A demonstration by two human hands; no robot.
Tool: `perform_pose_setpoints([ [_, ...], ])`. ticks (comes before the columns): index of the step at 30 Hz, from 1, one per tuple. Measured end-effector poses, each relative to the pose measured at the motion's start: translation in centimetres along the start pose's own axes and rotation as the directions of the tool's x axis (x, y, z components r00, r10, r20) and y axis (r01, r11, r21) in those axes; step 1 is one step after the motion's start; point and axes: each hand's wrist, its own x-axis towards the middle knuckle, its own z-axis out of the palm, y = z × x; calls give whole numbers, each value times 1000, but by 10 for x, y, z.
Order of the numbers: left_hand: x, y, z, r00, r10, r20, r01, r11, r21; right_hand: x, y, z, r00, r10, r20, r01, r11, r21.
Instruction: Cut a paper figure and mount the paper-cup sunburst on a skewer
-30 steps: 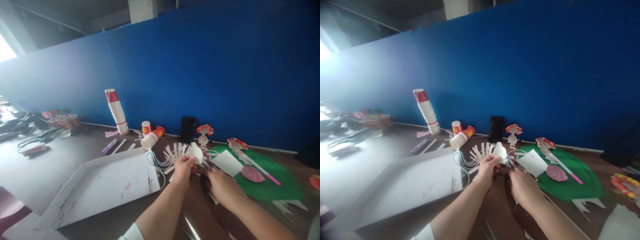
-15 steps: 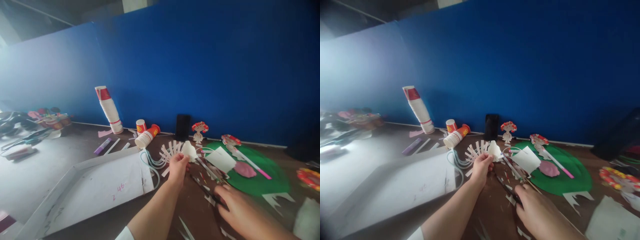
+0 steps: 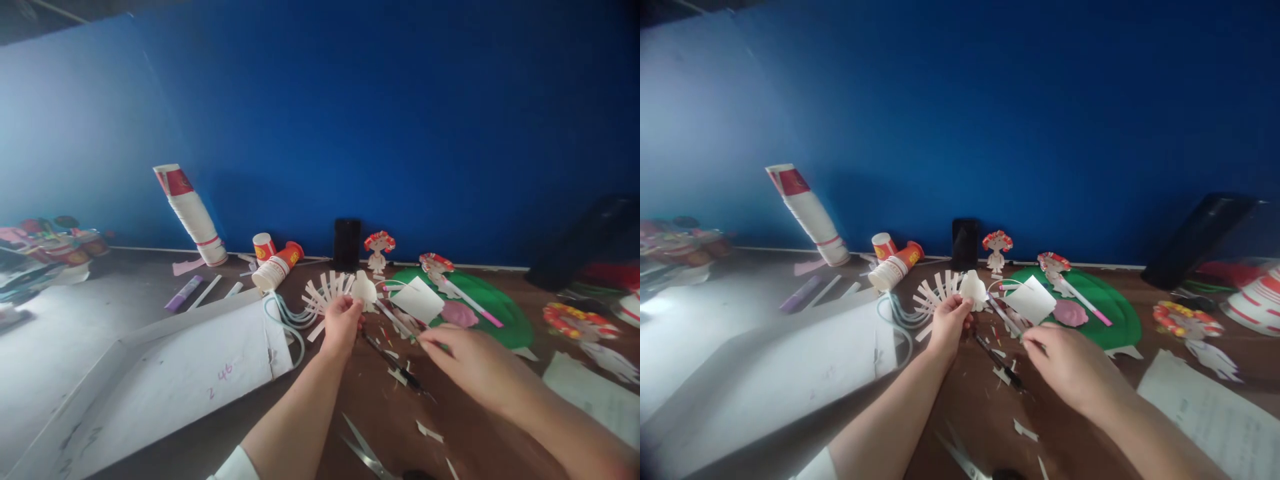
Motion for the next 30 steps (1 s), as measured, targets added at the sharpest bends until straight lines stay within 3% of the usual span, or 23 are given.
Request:
perform_pose_setpoints([
  [2, 0, -1, -1, 1000, 2, 13, -2, 1000, 22, 10, -22, 14, 993, -11, 119, 27, 991, -129],
  [4, 0, -1, -1, 1000, 3, 21, -4, 999, 36, 22, -35, 25, 976, 57, 208, 0, 965, -263],
  [9, -1, 2, 0, 1000, -16, 9, 15, 999, 28, 47, -39, 44, 966, 121, 228, -40, 943, -331],
  [14, 0, 6, 1, 998, -56, 3, 56, 998, -20, 50, -33, 47, 965, 137, 222, -62, 948, -312],
  [17, 2, 5, 1, 998, -67, 18, 68, 997, -36, 43, -22, 43, 966, 144, 213, -81, 957, -279],
  [23, 1, -2, 2, 974, -154, 165, 178, 973, -146, 20, 4, 33, 975, 197, 104, -200, 980, 22],
  [26, -3, -1, 2, 952, -200, 231, 241, 956, -166, 12, 2, 27, 967, 252, 36, -254, 948, 192],
  [30, -6, 0, 1, 933, -245, 264, 303, 930, -209, 6, -8, 25, 944, 326, 43, -322, 892, 316],
])
